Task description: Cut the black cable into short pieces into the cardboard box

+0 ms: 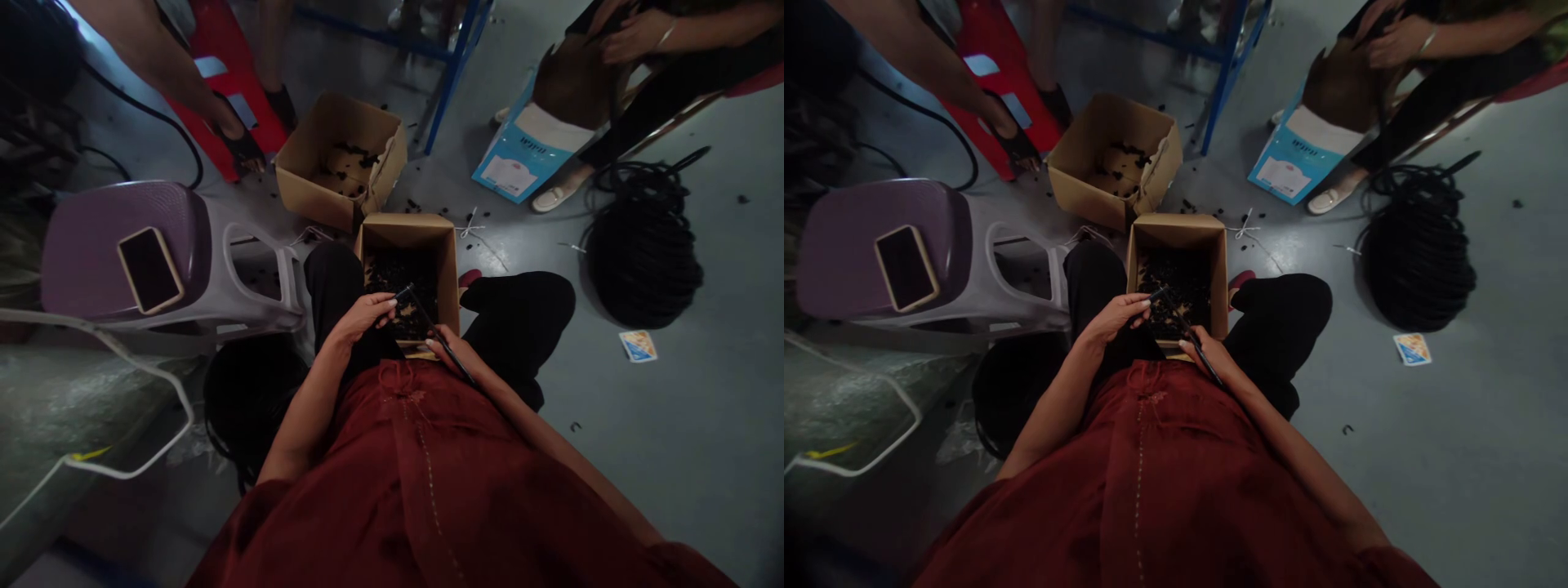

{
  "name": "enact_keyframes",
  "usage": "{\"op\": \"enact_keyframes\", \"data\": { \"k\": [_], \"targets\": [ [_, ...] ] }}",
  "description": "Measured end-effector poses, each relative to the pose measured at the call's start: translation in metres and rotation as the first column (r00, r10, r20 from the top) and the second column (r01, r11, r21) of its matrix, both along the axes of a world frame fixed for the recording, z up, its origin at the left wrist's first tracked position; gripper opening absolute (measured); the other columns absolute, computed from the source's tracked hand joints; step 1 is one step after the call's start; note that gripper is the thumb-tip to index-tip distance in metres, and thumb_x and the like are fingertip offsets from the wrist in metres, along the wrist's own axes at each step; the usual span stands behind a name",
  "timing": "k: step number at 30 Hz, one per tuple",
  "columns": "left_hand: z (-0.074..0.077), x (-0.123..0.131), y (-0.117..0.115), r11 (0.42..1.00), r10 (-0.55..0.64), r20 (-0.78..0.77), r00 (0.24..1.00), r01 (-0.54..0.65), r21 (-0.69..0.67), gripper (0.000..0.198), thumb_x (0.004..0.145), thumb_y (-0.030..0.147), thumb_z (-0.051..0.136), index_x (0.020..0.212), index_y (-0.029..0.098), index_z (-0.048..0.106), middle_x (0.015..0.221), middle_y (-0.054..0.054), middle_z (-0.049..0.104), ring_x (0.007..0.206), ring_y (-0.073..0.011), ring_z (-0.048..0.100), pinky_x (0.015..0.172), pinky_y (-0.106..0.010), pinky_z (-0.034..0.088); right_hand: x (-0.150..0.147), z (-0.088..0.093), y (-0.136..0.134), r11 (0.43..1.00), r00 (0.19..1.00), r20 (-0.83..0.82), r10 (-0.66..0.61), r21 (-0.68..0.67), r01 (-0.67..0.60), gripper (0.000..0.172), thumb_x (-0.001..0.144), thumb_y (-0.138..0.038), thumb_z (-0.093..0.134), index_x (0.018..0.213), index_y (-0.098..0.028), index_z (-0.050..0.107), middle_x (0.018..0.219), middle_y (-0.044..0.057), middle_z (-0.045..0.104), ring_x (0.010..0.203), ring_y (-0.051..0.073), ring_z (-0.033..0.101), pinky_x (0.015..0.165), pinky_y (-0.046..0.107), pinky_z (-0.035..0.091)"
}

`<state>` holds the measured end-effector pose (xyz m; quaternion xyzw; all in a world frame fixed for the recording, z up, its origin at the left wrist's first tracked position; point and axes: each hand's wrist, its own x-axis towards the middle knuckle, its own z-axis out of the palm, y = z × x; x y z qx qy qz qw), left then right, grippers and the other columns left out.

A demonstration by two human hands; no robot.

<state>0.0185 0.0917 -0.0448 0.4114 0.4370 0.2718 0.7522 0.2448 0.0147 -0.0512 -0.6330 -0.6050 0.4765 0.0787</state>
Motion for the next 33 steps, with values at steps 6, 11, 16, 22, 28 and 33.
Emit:
{"op": "enact_keyframes", "data": {
  "k": [6,11,16,22,28,33],
  "targets": [
    [0.0,0.001,0.0,1.0,0.016,0.001,1.0,-0.016,-0.016,0.037,0.072,0.041,0.064,0.093,0.01,0.062,0.066,0.002,0.054,0.046,-0.0021,0.04,0.043,-0.018,0.027,-0.002,-0.003,0.001,0.998,0.998,0.023,0.051,0.026,-0.052,0.04,0.084,-0.043,0.047,0.115,-0.017,0.047,0.103,0.011,0.064,0.084,0.022,0.062,0.074,0.031,0.045],
    [0.0,0.001,0.001,1.0,-0.006,-0.017,1.0,0.005,-0.028,0.037,0.072,0.04,0.064,0.094,0.01,0.06,0.066,0.002,0.054,0.045,-0.0022,0.04,0.043,-0.018,0.027,-0.006,0.0,0.005,0.996,0.997,0.031,0.072,0.047,-0.073,0.042,0.085,-0.044,0.046,0.118,-0.018,0.046,0.105,0.012,0.064,0.092,0.025,0.061,0.076,0.032,0.044],
    [-0.001,0.001,0.001,1.0,-0.025,-0.018,1.0,0.024,-0.02,0.038,0.072,0.039,0.064,0.096,0.01,0.06,0.067,0.002,0.054,0.046,-0.0019,0.04,0.043,-0.018,0.027,-0.012,0.005,0.008,0.998,0.999,0.011,0.051,0.033,-0.052,0.041,0.085,-0.046,0.047,0.116,-0.02,0.048,0.099,0.009,0.065,0.086,0.024,0.062,0.073,0.033,0.045],
    [0.002,0.0,0.0,0.998,-0.065,-0.011,0.998,0.065,0.003,0.036,0.073,0.041,0.063,0.091,0.011,0.061,0.067,0.002,0.053,0.047,-0.0021,0.04,0.044,-0.018,0.027,-0.011,-0.001,0.009,0.999,0.992,-0.128,0.024,-0.018,-0.026,0.042,0.085,-0.05,0.044,0.115,-0.021,0.048,0.089,0.005,0.065,0.075,0.019,0.062,0.069,0.031,0.047],
    [0.004,0.001,0.0,0.995,-0.102,-0.035,0.994,0.103,0.019,0.035,0.074,0.041,0.061,0.092,0.01,0.063,0.066,0.002,0.052,0.048,-0.0023,0.039,0.045,-0.018,0.026,-0.013,-0.001,0.012,0.998,0.989,-0.145,0.006,-0.055,-0.014,0.042,0.085,-0.051,0.044,0.114,-0.021,0.047,0.087,0.005,0.065,0.07,0.018,0.06,0.066,0.032,0.048],
    [0.004,0.001,-0.001,0.99,-0.135,-0.053,0.989,0.137,0.035,0.038,0.075,0.041,0.06,0.095,0.009,0.064,0.066,0.002,0.051,0.048,-0.0026,0.038,0.046,-0.018,0.026,-0.015,0.001,0.014,0.999,0.989,-0.147,0.006,-0.04,-0.012,0.042,0.084,-0.051,0.045,0.114,-0.021,0.048,0.094,0.006,0.065,0.075,0.019,0.061,0.069,0.032,0.048]
  ]
}}
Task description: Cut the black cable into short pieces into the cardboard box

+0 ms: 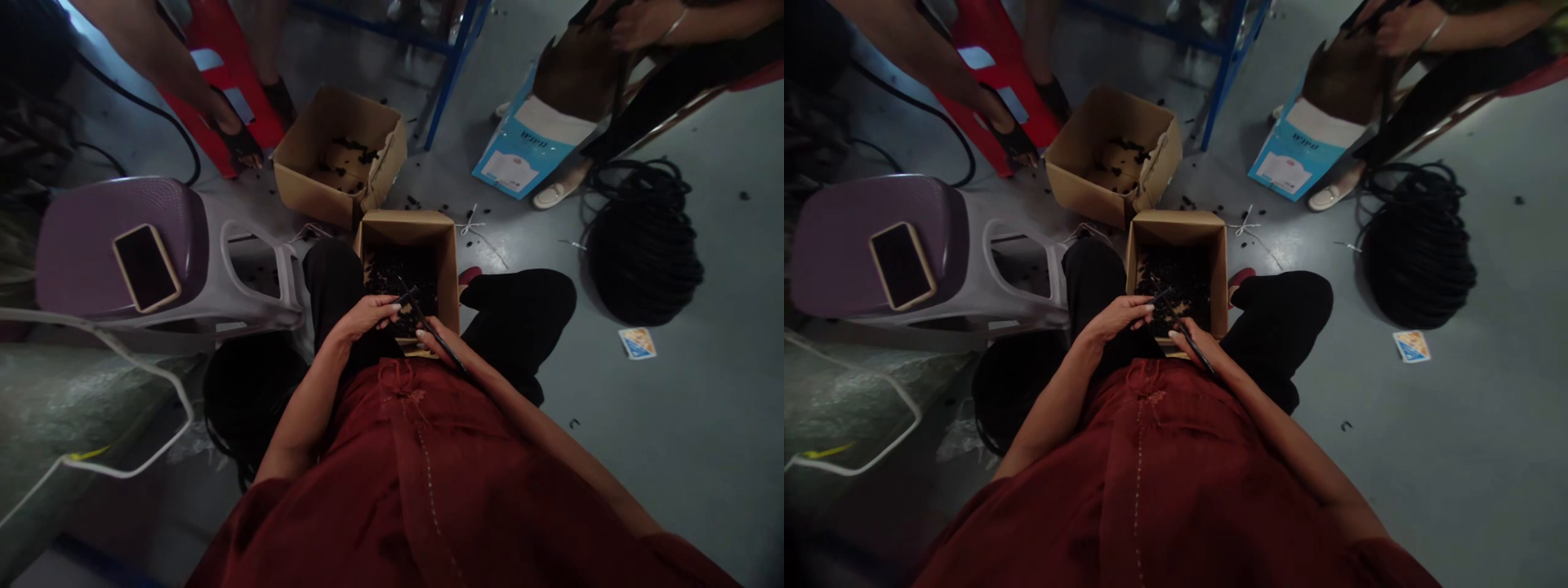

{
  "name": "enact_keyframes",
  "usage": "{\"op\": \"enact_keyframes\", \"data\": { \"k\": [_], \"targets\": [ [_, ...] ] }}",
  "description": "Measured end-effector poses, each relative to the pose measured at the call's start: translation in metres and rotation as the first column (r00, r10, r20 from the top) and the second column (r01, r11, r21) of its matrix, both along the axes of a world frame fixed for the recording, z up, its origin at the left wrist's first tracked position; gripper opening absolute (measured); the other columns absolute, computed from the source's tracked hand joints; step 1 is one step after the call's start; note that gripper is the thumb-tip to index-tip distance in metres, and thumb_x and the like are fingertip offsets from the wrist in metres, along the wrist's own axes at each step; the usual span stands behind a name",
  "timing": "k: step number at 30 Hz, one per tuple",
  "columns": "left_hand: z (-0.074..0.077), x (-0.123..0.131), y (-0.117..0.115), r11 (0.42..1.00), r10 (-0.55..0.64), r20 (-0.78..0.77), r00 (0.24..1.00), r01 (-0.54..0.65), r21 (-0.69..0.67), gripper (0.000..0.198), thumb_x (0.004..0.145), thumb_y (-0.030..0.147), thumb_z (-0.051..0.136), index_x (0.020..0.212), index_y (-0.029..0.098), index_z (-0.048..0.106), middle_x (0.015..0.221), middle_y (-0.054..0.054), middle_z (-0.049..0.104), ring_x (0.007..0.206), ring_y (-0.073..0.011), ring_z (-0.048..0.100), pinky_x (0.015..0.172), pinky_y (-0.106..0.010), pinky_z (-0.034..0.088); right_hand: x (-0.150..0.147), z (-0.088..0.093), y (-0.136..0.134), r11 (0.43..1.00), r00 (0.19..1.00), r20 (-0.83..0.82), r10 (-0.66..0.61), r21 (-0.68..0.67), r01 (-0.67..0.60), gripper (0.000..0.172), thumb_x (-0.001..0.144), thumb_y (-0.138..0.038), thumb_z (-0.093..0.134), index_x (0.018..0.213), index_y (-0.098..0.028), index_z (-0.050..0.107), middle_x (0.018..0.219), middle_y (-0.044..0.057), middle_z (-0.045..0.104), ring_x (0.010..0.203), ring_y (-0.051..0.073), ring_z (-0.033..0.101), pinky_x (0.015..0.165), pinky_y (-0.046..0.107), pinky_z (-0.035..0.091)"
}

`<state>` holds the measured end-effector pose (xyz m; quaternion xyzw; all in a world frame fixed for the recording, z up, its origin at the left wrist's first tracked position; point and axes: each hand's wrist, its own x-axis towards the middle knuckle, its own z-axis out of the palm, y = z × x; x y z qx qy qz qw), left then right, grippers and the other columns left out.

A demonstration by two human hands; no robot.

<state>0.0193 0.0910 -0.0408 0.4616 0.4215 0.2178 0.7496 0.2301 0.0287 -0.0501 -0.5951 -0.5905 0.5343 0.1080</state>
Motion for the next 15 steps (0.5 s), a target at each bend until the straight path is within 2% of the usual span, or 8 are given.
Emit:
{"op": "enact_keyframes", "data": {
  "k": [5,11,15],
  "targets": [
    [0.0,0.0,0.0,1.0,-0.023,-0.028,0.999,0.023,0.014,0.043,0.075,0.042,0.059,0.104,0.01,0.063,0.066,0.002,0.051,0.048,-0.0027,0.037,0.045,-0.018,0.026,-0.001,-0.001,0.002,0.999,0.999,0.023,0.023,0.034,-0.023,0.042,0.084,-0.049,0.045,0.115,-0.021,0.048,0.1,0.007,0.063,0.08,0.02,0.061,0.071,0.032,0.047],
    [0.0,0.0,0.0,1.0,-0.014,-0.041,0.999,0.015,0.003,0.043,0.075,0.041,0.06,0.103,0.01,0.063,0.066,0.001,0.052,0.048,-0.0028,0.037,0.045,-0.018,0.026,-0.001,0.006,0.001,0.99,0.995,0.088,0.04,0.128,-0.051,0.033,0.085,-0.048,0.043,0.103,-0.022,0.053,0.084,0.003,0.063,0.073,0.018,0.058,0.067,0.03,0.044],
    [0.001,0.0,0.0,1.0,-0.024,-0.041,0.999,0.024,0.012,0.04,0.075,0.041,0.059,0.1,0.01,0.064,0.066,0.001,0.052,0.048,-0.0029,0.037,0.045,-0.018,0.026,-0.003,0.011,-0.001,0.989,0.993,0.108,0.048,0.133,-0.062,0.031,0.085,-0.047,0.041,0.098,-0.021,0.052,0.076,0.002,0.06,0.069,0.017,0.056,0.065,0.028,0.042]
  ]
}}
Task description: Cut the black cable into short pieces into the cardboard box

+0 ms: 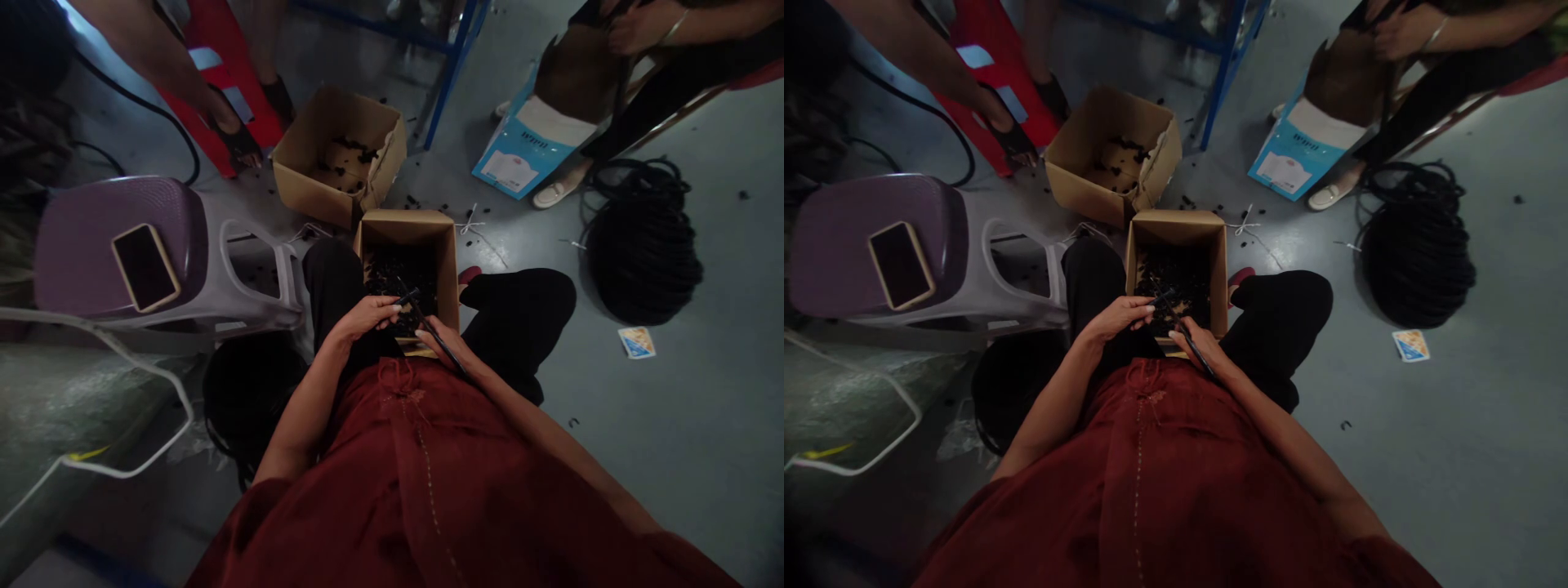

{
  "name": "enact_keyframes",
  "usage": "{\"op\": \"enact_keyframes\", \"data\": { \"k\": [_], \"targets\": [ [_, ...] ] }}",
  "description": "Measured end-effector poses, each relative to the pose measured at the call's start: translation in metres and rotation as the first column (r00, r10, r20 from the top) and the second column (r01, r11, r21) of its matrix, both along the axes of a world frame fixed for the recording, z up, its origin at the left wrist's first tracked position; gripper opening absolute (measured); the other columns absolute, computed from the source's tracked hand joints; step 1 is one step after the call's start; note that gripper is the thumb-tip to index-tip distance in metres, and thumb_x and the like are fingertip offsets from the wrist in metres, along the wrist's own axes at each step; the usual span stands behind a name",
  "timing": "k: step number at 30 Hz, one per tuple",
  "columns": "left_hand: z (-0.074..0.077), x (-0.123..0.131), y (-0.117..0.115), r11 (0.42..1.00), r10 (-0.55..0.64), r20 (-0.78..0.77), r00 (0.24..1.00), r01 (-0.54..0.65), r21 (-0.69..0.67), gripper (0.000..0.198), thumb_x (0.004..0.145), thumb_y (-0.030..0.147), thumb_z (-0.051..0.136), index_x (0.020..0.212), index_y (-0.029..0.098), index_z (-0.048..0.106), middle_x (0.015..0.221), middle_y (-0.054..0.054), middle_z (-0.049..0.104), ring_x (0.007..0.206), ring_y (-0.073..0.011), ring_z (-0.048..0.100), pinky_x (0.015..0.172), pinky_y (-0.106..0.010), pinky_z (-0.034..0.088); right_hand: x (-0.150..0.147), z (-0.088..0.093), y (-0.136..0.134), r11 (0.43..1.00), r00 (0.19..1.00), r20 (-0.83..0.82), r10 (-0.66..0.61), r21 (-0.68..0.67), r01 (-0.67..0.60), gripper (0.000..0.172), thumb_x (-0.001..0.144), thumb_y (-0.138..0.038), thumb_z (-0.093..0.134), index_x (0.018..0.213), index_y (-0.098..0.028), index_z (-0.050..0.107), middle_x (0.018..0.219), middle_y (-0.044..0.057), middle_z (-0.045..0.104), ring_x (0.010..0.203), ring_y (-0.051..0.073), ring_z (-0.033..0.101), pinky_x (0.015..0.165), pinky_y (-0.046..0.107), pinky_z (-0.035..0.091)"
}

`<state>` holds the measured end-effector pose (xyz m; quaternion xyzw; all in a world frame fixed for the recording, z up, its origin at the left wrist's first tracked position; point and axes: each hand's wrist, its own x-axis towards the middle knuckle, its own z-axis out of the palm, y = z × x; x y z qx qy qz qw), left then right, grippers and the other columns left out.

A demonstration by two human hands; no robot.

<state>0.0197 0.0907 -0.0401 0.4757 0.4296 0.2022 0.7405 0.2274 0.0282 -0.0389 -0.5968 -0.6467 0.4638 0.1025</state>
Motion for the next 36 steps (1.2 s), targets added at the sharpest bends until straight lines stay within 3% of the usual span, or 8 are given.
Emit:
{"op": "enact_keyframes", "data": {
  "k": [12,24,29,33,36],
  "targets": [
    [0.001,0.002,0.001,1.0,0.001,-0.009,1.0,-0.001,0.004,0.032,0.075,0.042,0.059,0.081,0.01,0.06,0.064,0.002,0.05,0.046,-0.0028,0.036,0.044,-0.019,0.026,0.0,-0.007,-0.002,0.999,0.997,0.081,-0.017,0.052,0.013,0.025,0.084,-0.042,0.045,0.094,-0.021,0.054,0.076,0.003,0.062,0.07,0.019,0.058,0.062,0.026,0.04],
    [-0.005,0.003,0.001,1.0,0.007,0.001,1.0,-0.007,-0.022,0.032,0.075,0.038,0.059,0.091,0.01,0.063,0.064,0.002,0.051,0.046,-0.0023,0.037,0.044,-0.018,0.026,0.005,-0.013,-0.001,0.996,0.992,0.101,-0.081,0.053,0.076,0.027,0.082,-0.046,0.048,0.09,-0.022,0.057,0.072,0.003,0.061,0.068,0.019,0.058,0.06,0.026,0.041],
    [-0.002,0.003,0.0,0.998,0.025,0.004,1.0,-0.024,-0.051,0.038,0.077,0.033,0.058,0.105,0.009,0.062,0.067,0.001,0.054,0.047,-0.0019,0.038,0.044,-0.016,0.026,0.008,-0.026,0.003,0.973,0.966,-0.119,-0.228,-0.069,0.221,0.033,0.079,-0.052,0.049,0.092,-0.022,0.05,0.067,-0.003,0.056,0.053,0.012,0.051,0.052,0.024,0.043],
    [-0.001,0.003,-0.001,0.995,0.063,0.001,0.998,-0.063,-0.082,0.063,0.077,0.029,0.058,0.134,0.008,0.04,0.072,-0.001,0.059,0.048,-0.0029,0.041,0.045,-0.017,0.029,-0.002,-0.029,0.015,0.938,0.864,-0.365,-0.346,-0.157,0.309,0.04,0.073,-0.05,0.056,0.098,-0.021,0.043,0.074,-0.003,0.056,0.056,0.011,0.053,0.054,0.025,0.047],
    [-0.001,0.002,-0.003,0.995,0.05,0.014,0.999,-0.048,-0.088,0.073,0.077,0.027,0.057,0.141,0.009,0.027,0.076,-0.003,0.062,0.051,-0.0038,0.045,0.046,-0.017,0.032,-0.013,-0.024,0.028,0.923,0.803,-0.455,-0.385,-0.177,0.342,0.041,0.072,-0.048,0.058,0.098,-0.021,0.041,0.071,-0.004,0.055,0.056,0.011,0.054,0.055,0.026,0.048]
  ]
}}
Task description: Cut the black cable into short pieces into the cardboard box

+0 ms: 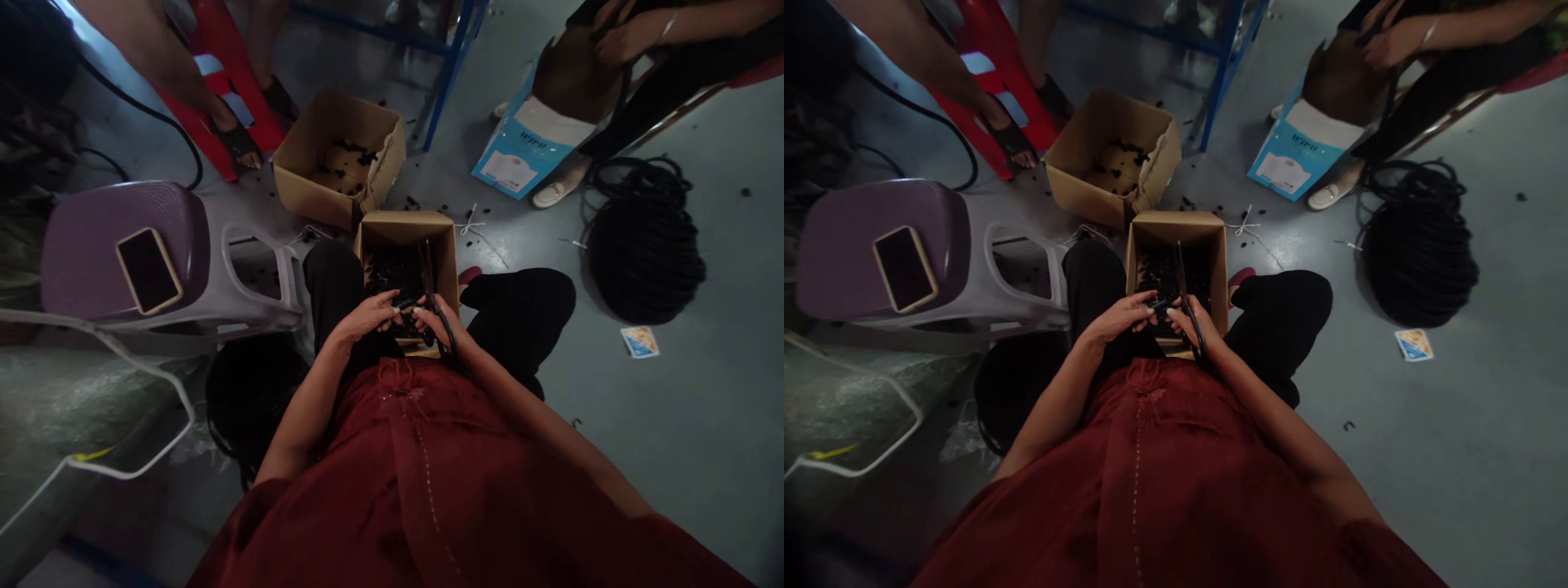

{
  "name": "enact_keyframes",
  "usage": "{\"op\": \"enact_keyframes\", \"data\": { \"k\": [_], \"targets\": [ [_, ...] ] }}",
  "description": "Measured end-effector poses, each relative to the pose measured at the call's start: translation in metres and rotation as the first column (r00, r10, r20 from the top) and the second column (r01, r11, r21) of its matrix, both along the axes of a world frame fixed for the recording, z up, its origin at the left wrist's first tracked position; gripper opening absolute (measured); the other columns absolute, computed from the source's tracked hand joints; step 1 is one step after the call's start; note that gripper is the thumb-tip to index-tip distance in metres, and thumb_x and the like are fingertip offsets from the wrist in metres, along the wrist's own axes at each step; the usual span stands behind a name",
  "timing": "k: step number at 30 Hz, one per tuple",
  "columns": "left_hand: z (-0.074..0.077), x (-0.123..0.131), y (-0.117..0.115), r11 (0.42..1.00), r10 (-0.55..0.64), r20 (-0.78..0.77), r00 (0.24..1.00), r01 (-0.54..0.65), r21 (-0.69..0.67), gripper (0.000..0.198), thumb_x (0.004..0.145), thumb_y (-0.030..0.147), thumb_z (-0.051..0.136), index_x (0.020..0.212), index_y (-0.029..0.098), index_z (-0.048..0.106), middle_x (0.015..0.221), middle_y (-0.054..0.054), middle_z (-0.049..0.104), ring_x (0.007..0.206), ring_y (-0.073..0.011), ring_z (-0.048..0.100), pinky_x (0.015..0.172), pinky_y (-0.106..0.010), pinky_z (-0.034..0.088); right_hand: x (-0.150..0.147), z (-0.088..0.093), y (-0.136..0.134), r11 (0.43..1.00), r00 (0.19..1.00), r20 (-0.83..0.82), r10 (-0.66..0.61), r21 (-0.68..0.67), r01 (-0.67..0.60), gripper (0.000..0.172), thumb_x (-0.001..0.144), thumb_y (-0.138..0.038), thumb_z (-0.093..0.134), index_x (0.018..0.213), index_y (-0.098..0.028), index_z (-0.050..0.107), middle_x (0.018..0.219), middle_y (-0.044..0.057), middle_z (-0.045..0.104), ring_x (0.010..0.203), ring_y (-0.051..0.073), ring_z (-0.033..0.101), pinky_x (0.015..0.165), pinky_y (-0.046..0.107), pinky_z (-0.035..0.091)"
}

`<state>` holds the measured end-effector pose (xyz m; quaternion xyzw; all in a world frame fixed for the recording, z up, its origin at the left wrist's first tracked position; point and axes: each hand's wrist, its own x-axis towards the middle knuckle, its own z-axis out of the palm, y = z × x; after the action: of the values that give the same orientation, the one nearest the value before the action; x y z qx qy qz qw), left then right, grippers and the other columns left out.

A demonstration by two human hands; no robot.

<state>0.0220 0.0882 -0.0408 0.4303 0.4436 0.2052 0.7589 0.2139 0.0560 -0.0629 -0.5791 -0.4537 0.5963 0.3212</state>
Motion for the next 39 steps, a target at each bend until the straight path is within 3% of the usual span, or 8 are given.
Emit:
{"op": "enact_keyframes", "data": {
  "k": [7,14,18,23,27,31,39],
  "targets": [
    [0.008,0.003,-0.007,0.992,-0.116,-0.059,0.991,0.119,0.049,0.071,0.08,0.027,0.053,0.143,0.01,0.024,0.086,-0.007,0.064,0.054,-0.0056,0.048,0.049,-0.018,0.036,-0.014,0.01,0.013,0.998,0.996,-0.061,-0.068,0.012,0.069,0.038,0.066,-0.036,0.061,0.096,-0.023,0.043,0.076,-0.005,0.052,0.056,0.009,0.052,0.056,0.025,0.046],
    [0.026,-0.004,-0.011,0.939,-0.137,-0.302,0.943,0.22,0.263,0.043,0.078,0.029,0.055,0.119,0.015,0.058,0.095,-0.005,0.065,0.056,-0.0069,0.049,0.054,-0.02,0.04,0.007,0.007,0.022,0.983,0.98,-0.088,-0.181,0.016,0.183,0.038,0.068,-0.036,0.059,0.099,-0.025,0.04,0.071,-0.006,0.049,0.056,0.01,0.051,0.056,0.024,0.045],
    [0.025,0.002,-0.011,0.965,-0.104,-0.245,0.964,0.158,0.209,0.046,0.079,0.032,0.054,0.121,0.012,0.055,0.082,-0.004,0.062,0.052,-0.006,0.046,0.049,-0.019,0.036,0.017,0.005,0.027,0.981,0.978,-0.072,-0.194,0.011,0.195,0.04,0.068,-0.037,0.06,0.101,-0.025,0.04,0.066,-0.007,0.049,0.053,0.01,0.051,0.052,0.024,0.043],
    [0.013,0.005,-0.006,0.985,-0.067,-0.152,0.986,0.089,0.147,0.045,0.08,0.035,0.053,0.116,0.009,0.059,0.064,0.002,0.051,0.047,-0.0036,0.037,0.046,-0.018,0.028,0.015,0.006,0.025,0.976,0.972,-0.087,-0.217,0.018,0.219,0.041,0.068,-0.042,0.062,0.1,-0.024,0.042,0.066,-0.006,0.051,0.053,0.009,0.052,0.053,0.023,0.045],
    [0.006,-0.002,-0.004,0.99,0.082,-0.009,0.997,-0.081,0.119,0.049,0.078,0.039,0.057,0.118,0.009,0.057,0.067,0.002,0.05,0.05,-0.0029,0.038,0.047,-0.018,0.026,0.017,0.01,0.017,0.978,0.974,-0.092,-0.207,0.012,0.209,0.043,0.071,-0.05,0.061,0.099,-0.024,0.042,0.078,-0.003,0.057,0.062,0.01,0.056,0.058,0.025,0.049],
    [0.003,-0.005,-0.004,0.982,0.171,0.056,0.984,-0.175,0.077,0.055,0.077,0.04,0.06,0.121,0.008,0.054,0.066,0.003,0.048,0.05,-0.0029,0.038,0.048,-0.018,0.027,0.027,0.011,-0.005,0.996,0.995,0.05,-0.09,-0.002,0.09,0.044,0.073,-0.052,0.059,0.1,-0.022,0.044,0.079,0.0,0.058,0.062,0.012,0.056,0.054,0.025,0.047],
    [0.001,-0.003,-0.004,0.982,0.169,0.063,0.984,-0.173,0.069,0.053,0.077,0.04,0.06,0.12,0.01,0.056,0.066,0.003,0.049,0.049,-0.0026,0.039,0.047,-0.018,0.026,0.048,0.008,-0.055,0.992,0.944,0.304,0.126,-0.026,-0.124,0.045,0.077,-0.049,0.056,0.11,-0.02,0.05,0.086,0.004,0.061,0.071,0.017,0.059,0.064,0.031,0.049]
  ]
}}
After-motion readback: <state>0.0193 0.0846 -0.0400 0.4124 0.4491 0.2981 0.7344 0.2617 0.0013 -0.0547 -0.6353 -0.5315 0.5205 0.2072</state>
